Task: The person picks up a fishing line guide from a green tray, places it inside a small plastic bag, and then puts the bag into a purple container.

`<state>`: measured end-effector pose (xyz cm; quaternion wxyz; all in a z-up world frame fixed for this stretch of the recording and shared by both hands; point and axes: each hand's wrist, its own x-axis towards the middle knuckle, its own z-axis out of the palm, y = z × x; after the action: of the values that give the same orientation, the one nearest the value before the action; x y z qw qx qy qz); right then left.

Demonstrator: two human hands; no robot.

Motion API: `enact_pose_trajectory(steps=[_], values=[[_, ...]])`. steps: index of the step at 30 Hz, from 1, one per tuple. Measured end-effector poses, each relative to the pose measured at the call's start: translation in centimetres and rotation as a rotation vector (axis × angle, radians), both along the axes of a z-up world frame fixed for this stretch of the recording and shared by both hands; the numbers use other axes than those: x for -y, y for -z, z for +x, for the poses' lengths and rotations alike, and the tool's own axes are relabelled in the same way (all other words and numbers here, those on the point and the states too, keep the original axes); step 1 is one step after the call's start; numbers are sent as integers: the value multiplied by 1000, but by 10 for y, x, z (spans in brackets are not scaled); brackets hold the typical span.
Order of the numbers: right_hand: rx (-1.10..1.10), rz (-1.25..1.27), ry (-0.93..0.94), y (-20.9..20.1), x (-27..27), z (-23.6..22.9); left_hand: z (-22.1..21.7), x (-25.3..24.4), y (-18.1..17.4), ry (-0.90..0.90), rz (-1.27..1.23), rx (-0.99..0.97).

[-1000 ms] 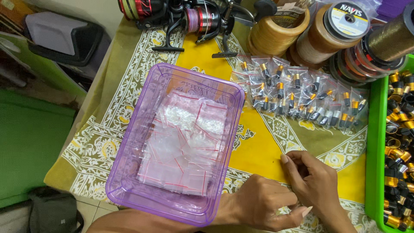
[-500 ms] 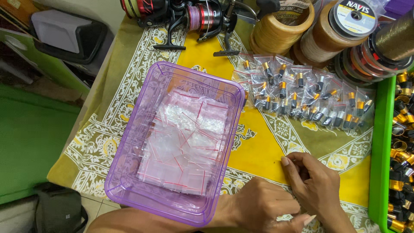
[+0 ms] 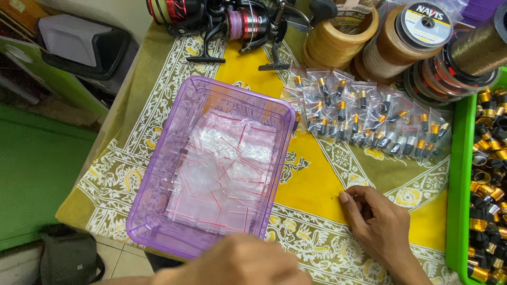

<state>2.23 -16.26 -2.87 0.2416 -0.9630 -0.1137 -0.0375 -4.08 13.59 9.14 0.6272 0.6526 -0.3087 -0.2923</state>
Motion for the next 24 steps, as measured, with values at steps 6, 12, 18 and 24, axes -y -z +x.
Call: enact_pose_trajectory(steps=[6,12,18,24], values=[[13,-8,2,2,1,0,50,-56,12,-454,915,673],[39,3,-33,2,2,0,61,-64,51,-388,1294,561],[22,-18,-34,2,4,1,61,-64,59,-310,1384,748],[-11,-25,-37,-2,4,0,60,-68,45,-395,1312,741]])
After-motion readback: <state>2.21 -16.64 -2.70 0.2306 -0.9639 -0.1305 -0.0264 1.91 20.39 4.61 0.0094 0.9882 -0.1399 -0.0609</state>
